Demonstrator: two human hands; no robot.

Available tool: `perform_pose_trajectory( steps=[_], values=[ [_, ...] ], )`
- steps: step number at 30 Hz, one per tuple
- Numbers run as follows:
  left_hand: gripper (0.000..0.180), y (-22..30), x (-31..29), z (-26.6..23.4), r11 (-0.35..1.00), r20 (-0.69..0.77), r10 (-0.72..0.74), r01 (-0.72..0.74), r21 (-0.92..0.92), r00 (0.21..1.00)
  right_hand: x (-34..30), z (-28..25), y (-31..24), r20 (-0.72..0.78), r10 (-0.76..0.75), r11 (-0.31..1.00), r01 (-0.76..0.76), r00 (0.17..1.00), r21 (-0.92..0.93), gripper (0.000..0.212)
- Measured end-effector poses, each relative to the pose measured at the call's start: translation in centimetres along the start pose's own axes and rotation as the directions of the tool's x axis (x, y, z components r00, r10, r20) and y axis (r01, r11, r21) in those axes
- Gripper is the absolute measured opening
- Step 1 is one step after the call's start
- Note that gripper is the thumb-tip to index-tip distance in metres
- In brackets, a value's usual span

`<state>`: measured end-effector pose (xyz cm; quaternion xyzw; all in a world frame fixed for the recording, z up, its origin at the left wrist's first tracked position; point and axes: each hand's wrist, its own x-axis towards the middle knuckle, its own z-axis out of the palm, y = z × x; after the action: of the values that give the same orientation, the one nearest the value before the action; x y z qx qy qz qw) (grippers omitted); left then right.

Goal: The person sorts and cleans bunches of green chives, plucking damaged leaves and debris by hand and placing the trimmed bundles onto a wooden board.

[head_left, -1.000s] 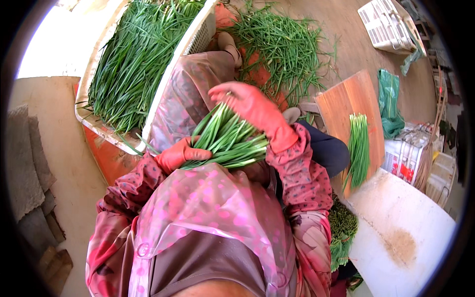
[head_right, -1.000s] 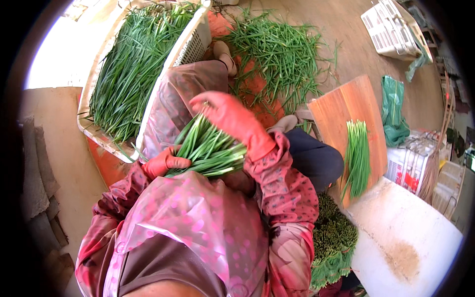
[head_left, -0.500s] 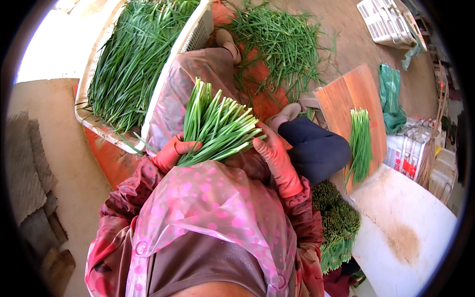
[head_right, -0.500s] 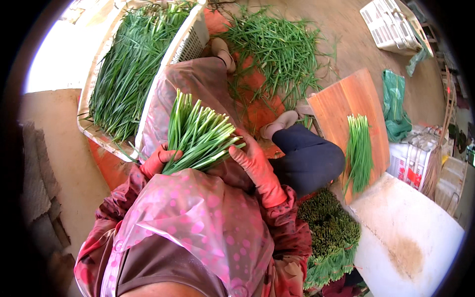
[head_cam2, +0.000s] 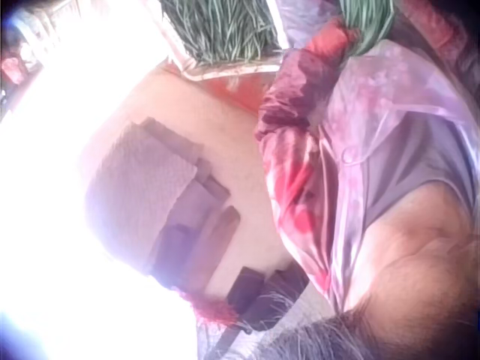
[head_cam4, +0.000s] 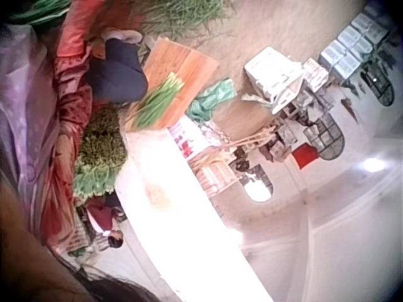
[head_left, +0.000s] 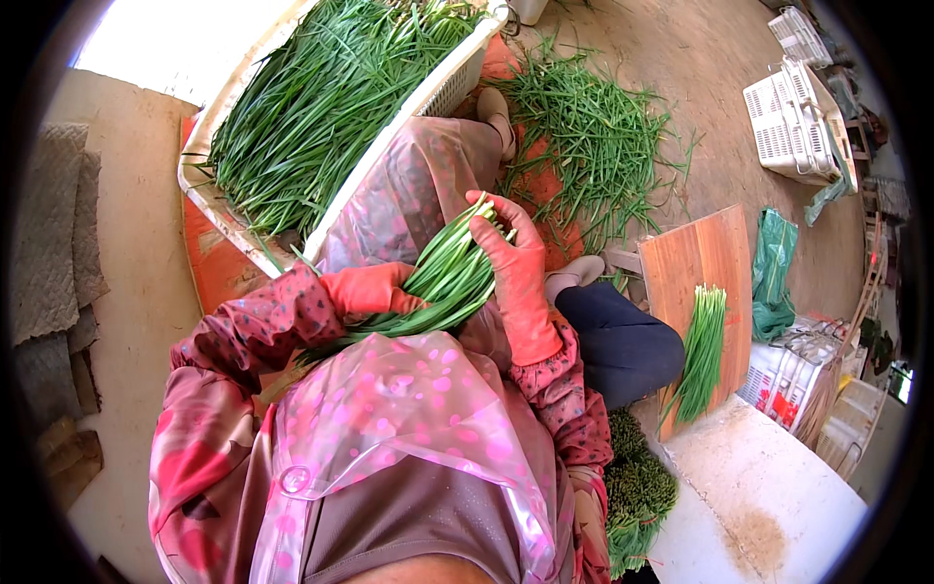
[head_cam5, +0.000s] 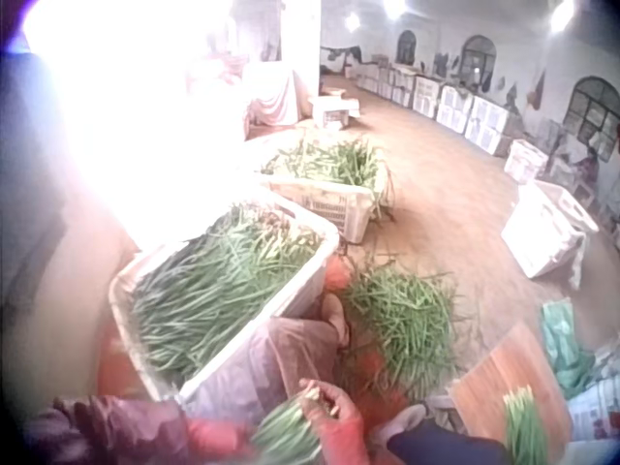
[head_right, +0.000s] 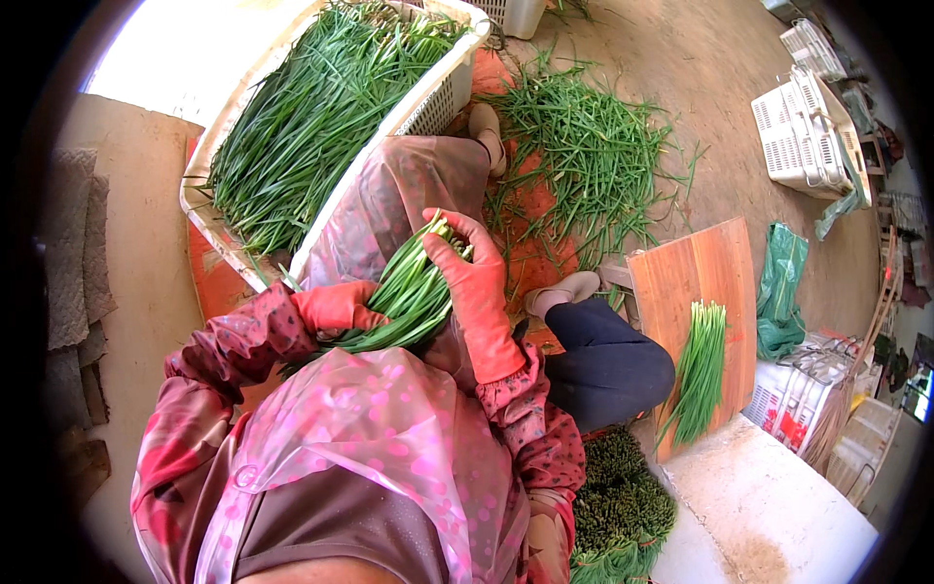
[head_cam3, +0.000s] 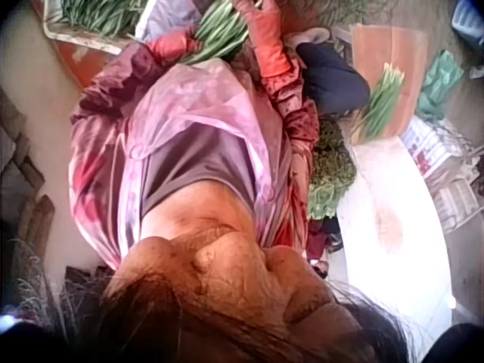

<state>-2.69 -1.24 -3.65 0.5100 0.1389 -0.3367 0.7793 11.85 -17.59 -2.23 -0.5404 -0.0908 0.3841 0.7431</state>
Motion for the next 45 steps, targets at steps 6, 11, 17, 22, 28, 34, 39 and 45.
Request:
perform_pose_trajectory(
  steps=[6,11,17,22,28,34,39,45],
  values=[
    [0.076,6.6,2.4,-1.4,0.983,0.079,0.182,-0.181,-0.024,0.98,-0.7,-0.5,0.7,-0.121,-0.016,0.999,0.013,0.992,-0.029,0.021],
    [0.055,4.3,6.4,-0.3,0.917,0.196,-0.06,0.132,-0.376,0.979,0.1,-2.5,-0.3,0.039,0.008,0.989,-0.002,0.999,-0.148,0.032],
    [0.057,3.1,7.3,0.9,0.655,0.333,-0.057,0.287,-0.699,0.941,0.0,-6.2,-3.7,0.096,-0.205,0.947,0.222,0.974,-0.231,0.058],
    [0.055,2.8,8.5,0.6,0.673,0.372,-0.076,0.323,-0.666,0.925,-0.6,-6.7,-2.3,0.08,-0.091,0.931,0.114,0.993,-0.347,0.044],
    [0.059,2.6,8.0,0.1,0.688,0.279,-0.036,0.226,-0.69,0.96,-6.7,-8.0,-5.9,-0.254,0.118,0.903,-0.21,0.96,-0.374,0.017],
    [0.052,3.6,8.2,0.5,0.754,0.318,-0.043,0.24,-0.612,0.947,-8.5,-5.5,-0.5,-0.082,0.227,0.931,-0.241,0.97,-0.273,0.022],
    [0.053,2.9,8.3,-0.1,0.849,0.306,0.016,0.149,-0.507,0.952,-8.1,-5.9,-0.1,-0.007,0.337,0.934,-0.336,0.941,-0.122,0.016],
    [0.051,3.0,8.0,0.3,0.86,0.261,0.005,0.129,-0.494,0.965,-7.9,-6.7,-0.7,-0.165,-0.177,0.791,0.04,0.97,-0.61,0.028]
  ],
)
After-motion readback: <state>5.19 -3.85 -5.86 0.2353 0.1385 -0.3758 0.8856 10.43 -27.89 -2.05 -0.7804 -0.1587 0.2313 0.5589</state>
